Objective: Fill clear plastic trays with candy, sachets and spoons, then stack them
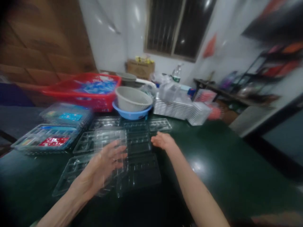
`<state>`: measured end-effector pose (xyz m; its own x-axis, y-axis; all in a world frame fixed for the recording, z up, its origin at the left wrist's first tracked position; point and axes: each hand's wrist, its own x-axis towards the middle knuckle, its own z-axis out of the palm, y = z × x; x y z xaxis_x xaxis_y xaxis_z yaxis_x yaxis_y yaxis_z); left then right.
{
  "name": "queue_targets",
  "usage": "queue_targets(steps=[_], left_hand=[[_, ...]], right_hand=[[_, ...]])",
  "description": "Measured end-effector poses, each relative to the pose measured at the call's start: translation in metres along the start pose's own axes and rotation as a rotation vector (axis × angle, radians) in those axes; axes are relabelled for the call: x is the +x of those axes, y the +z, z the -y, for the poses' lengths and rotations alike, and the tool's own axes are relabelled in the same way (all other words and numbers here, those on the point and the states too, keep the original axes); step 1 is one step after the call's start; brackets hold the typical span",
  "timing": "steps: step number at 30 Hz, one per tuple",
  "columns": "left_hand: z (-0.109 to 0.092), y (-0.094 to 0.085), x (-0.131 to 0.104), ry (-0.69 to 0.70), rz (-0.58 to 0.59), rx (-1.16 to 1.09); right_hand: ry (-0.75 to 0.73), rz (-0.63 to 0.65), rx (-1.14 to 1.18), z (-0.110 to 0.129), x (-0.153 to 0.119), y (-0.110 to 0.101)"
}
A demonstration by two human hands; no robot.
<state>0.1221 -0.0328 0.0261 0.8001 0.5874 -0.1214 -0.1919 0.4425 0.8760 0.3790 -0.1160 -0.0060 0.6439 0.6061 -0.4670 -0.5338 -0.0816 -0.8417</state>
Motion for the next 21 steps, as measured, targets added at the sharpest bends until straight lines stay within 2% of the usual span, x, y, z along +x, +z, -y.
queue_targets(steps=[3,5,6,7,9,11,15,18,21], left_hand=[[0.002,0.010,0.001,0.021,0.058,0.216],[0.002,0.020,0.001,0.032,0.084,0.382],[0.002,0.025,0.000,0.041,0.069,0.465],[0.001,0.031,0.000,0.058,0.040,0.539],[0.000,0.043,-0.001,0.098,-0.005,0.644],[0.000,0.051,-0.003,0.115,0.010,0.676],[0.000,0.055,-0.006,0.117,0.173,0.660],[0.001,0.056,-0.001,0.233,0.225,0.776],[0.006,0.064,0.020,0.418,0.308,0.933]], right_hand=[[-0.100,0.080,-0.121,-0.007,-0.058,0.012],[-0.337,0.296,-0.297,-0.011,-0.100,0.022],[-0.369,0.380,-0.371,-0.012,-0.119,0.027],[-0.408,0.409,-0.434,-0.012,-0.135,0.031],[-0.475,0.381,-0.523,-0.013,-0.156,0.037],[-0.535,0.326,-0.550,-0.014,-0.164,0.039],[-0.601,0.331,-0.474,-0.020,-0.166,0.029],[-0.620,0.285,-0.370,-0.025,-0.166,0.016],[-0.605,0.212,-0.243,-0.025,-0.159,-0.005]])
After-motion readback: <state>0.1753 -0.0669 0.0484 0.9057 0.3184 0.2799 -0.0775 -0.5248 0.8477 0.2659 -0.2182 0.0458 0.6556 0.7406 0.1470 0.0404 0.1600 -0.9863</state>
